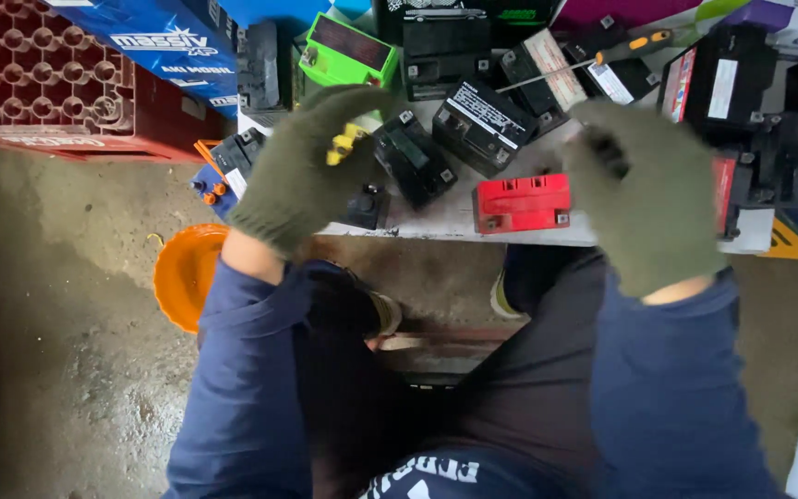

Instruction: Servicing and cleaning various lead-acid batteries using a cloth and a screwdriver.

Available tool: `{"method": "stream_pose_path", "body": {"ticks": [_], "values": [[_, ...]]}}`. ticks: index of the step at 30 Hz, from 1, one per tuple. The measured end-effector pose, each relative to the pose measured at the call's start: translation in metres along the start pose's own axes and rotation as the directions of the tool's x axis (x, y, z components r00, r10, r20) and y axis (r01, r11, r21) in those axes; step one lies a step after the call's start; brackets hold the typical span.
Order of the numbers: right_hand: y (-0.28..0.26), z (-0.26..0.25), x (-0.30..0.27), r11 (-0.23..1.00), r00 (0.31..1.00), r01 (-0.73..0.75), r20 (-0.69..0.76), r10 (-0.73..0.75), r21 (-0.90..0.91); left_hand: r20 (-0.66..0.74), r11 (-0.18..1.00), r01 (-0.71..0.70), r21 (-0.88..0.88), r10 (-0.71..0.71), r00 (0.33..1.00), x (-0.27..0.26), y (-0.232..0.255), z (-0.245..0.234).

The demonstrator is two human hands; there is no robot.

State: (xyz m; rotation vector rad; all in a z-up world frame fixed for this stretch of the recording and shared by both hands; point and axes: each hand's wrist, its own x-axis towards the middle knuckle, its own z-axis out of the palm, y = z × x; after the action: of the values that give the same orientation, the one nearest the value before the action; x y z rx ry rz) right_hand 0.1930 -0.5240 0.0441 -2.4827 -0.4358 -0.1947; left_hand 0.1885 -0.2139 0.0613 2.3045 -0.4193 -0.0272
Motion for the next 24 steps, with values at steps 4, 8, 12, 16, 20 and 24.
{"method": "stream_pose_path", "body": {"ticks": [4, 8, 12, 16, 20, 24], "values": [[0.010, -0.011, 0.028, 0.958, 0.952, 0.272, -0.124, -0.281, -0.091, -0.193, 0.987, -0.007, -0.158, -0.024, 0.981, -0.001, -0.015, -0.009], [0.000, 0.006, 0.057, 0.904, 0.914, 0.403, -0.116, -0.389, 0.144, -0.266, 0.991, -0.050, -0.121, 0.016, 0.964, 0.004, -0.019, -0.016], [0.014, 0.034, 0.049, 0.961, 0.966, 0.259, -0.034, -0.257, 0.098, -0.251, 0.980, -0.025, -0.196, -0.026, 0.968, 0.002, -0.029, -0.009], [0.029, 0.042, 0.041, 0.964, 0.964, 0.266, -0.006, -0.265, 0.006, -0.176, 0.992, -0.116, 0.051, 0.123, 0.977, 0.001, -0.037, -0.005], [0.043, 0.043, 0.039, 0.976, 0.978, 0.210, -0.006, -0.211, -0.054, -0.134, 0.990, -0.084, 0.111, 0.099, 0.986, 0.004, -0.033, 0.003], [0.048, 0.044, 0.039, 0.987, 0.988, 0.151, -0.031, -0.152, -0.054, -0.043, 0.998, -0.043, 0.056, 0.045, 0.998, 0.008, -0.025, 0.008]]}}
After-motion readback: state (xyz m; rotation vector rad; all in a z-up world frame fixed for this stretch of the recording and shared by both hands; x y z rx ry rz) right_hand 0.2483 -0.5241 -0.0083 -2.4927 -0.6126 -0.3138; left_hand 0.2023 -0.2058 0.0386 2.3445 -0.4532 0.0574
